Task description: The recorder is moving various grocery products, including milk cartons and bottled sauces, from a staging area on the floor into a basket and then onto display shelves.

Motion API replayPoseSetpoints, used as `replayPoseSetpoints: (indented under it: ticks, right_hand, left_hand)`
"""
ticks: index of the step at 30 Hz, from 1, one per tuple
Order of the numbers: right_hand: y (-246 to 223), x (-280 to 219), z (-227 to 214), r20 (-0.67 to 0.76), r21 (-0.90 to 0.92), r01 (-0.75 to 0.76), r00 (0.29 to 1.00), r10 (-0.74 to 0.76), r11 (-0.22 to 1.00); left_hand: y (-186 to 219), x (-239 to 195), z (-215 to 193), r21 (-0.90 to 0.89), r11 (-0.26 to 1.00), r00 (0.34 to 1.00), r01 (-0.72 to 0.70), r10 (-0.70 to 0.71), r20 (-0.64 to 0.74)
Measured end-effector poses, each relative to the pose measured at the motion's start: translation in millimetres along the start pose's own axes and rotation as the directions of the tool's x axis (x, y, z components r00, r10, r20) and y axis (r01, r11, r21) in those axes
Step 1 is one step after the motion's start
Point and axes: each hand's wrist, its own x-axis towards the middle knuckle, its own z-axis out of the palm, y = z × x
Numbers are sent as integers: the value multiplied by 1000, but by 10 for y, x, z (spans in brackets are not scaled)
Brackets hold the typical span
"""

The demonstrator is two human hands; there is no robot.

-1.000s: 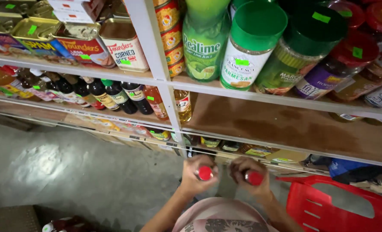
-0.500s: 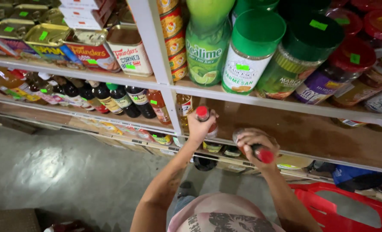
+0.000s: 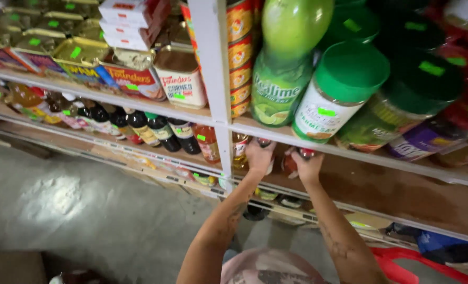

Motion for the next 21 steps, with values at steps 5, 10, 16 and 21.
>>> replayPoseSetpoints:
  ticks: [5, 10, 16, 21]
  right_hand:
    - [429, 222, -5, 55, -3, 169, 984, -169, 986]
    - [740, 420, -208, 31, -348, 284, 956, -292, 893]
    - [470, 284, -473, 294, -289, -93, 939, 181, 953]
    - [311, 234, -241, 350, -312, 91, 937, 25, 946]
  left_hand:
    - [19, 6, 43, -131, 982, 991, 135, -134, 14]
    - [99, -21, -200, 169, 969, 949, -181, 126, 291]
    - [-51, -147, -469, 155, 910, 852, -384, 285, 439]
    - [-147, -243, -323, 337, 907, 897, -252, 88, 434]
